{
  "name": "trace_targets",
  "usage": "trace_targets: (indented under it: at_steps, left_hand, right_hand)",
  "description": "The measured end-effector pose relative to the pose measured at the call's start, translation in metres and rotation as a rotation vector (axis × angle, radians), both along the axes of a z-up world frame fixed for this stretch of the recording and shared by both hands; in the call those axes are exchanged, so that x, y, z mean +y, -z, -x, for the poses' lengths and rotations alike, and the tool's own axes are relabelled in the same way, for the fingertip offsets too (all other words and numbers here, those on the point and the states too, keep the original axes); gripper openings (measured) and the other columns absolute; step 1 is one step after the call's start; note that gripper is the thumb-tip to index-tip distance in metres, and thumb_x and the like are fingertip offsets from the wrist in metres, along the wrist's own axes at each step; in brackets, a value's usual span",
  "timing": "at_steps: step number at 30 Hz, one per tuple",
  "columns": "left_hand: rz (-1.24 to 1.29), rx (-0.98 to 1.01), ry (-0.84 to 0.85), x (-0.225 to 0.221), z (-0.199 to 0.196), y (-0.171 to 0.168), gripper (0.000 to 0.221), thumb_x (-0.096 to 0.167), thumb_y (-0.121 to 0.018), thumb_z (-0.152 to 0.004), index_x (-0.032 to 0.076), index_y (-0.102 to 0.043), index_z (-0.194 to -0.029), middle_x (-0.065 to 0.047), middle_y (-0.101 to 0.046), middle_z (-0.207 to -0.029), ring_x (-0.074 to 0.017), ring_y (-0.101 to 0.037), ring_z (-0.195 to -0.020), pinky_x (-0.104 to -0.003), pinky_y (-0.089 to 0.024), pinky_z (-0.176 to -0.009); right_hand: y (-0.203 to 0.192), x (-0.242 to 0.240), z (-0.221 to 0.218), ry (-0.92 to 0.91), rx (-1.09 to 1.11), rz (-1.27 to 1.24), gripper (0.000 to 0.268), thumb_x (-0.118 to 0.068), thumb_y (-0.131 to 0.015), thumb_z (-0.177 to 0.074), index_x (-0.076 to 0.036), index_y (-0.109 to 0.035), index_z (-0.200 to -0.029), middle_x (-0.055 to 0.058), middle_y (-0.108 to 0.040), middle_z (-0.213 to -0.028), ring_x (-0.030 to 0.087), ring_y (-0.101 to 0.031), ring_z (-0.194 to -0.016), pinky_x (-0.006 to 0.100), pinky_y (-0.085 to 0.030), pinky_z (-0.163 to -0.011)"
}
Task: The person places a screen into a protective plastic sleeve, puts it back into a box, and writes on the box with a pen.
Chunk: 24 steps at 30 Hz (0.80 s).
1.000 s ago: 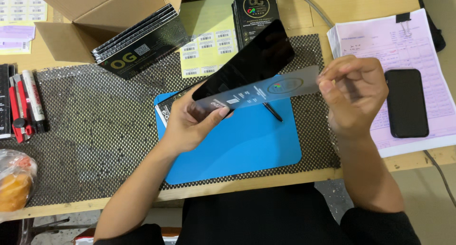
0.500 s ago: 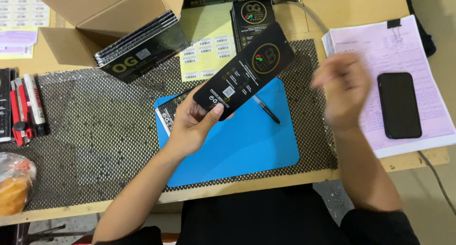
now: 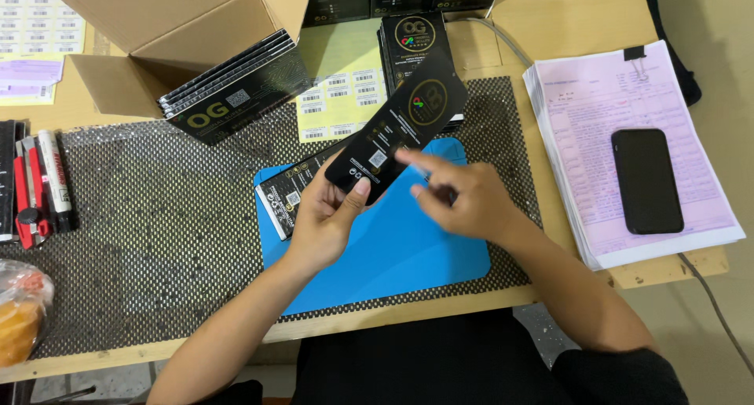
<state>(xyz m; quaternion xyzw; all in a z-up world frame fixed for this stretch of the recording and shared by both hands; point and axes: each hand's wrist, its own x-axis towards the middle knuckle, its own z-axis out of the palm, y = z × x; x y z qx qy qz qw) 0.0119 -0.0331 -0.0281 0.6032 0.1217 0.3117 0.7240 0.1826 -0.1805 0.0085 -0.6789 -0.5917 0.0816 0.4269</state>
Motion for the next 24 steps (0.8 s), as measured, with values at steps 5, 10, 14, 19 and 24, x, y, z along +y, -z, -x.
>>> trace_targets:
  at_steps: [5, 10, 14, 19, 24]
  left_hand:
    - [0.029, -0.007, 0.062, -0.004, 0.0, -0.006, 0.046, 0.0, -0.055, -0.1, -0.002, -0.049, -0.145, -0.025, -0.072, -0.114, -0.0268, -0.07, -0.106, -0.049, -0.062, -0.085]
    - [0.052, 0.011, 0.083, -0.006, 0.004, -0.012, 0.045, 0.0, -0.056, -0.099, -0.003, -0.05, -0.143, -0.027, -0.072, -0.112, -0.0292, -0.072, -0.104, -0.052, -0.063, -0.083]
    - [0.163, -0.019, 0.122, -0.007, 0.007, -0.036, 0.048, 0.002, -0.058, -0.097, -0.004, -0.047, -0.144, -0.028, -0.071, -0.114, -0.0317, -0.072, -0.104, -0.051, -0.065, -0.082]
    - [0.309, -0.067, 0.196, 0.002, 0.008, -0.023, 0.054, 0.002, -0.057, -0.096, -0.006, -0.042, -0.146, -0.035, -0.068, -0.114, -0.0398, -0.073, -0.098, -0.049, -0.067, -0.075]
    - [0.57, -0.084, 0.472, -0.007, 0.009, -0.049, 0.063, 0.013, -0.061, -0.094, -0.009, -0.038, -0.149, -0.04, -0.066, -0.111, -0.0411, -0.074, -0.092, -0.043, -0.068, -0.073]
  right_hand:
    - [0.005, -0.007, -0.023, 0.205, 0.111, 0.022, 0.062, -0.005, -0.068, -0.085, -0.013, -0.061, -0.146, -0.003, -0.059, -0.047, 0.014, -0.055, -0.04, 0.024, -0.045, -0.044]
    - [-0.015, -0.01, -0.033, 0.338, 0.133, 0.028, 0.081, -0.003, -0.065, -0.085, -0.003, -0.038, -0.161, 0.009, -0.06, -0.054, 0.022, -0.055, -0.047, 0.036, -0.04, -0.048]
    - [-0.01, -0.015, -0.051, 0.322, 0.046, -0.124, 0.077, -0.002, -0.073, -0.091, -0.001, -0.036, -0.158, 0.015, -0.064, -0.076, 0.029, -0.062, -0.065, 0.038, -0.049, -0.059]
    - [-0.007, -0.022, -0.067, 0.192, -0.276, -0.378, 0.04, -0.007, -0.085, -0.091, -0.004, -0.066, -0.126, 0.02, -0.054, -0.125, 0.038, -0.061, -0.108, 0.048, -0.056, -0.093]
    - [0.006, -0.036, -0.072, 0.04, -0.135, -0.5, 0.028, -0.033, -0.093, -0.079, -0.012, -0.076, -0.084, 0.02, -0.046, -0.131, 0.033, -0.054, -0.114, 0.041, -0.048, -0.105]
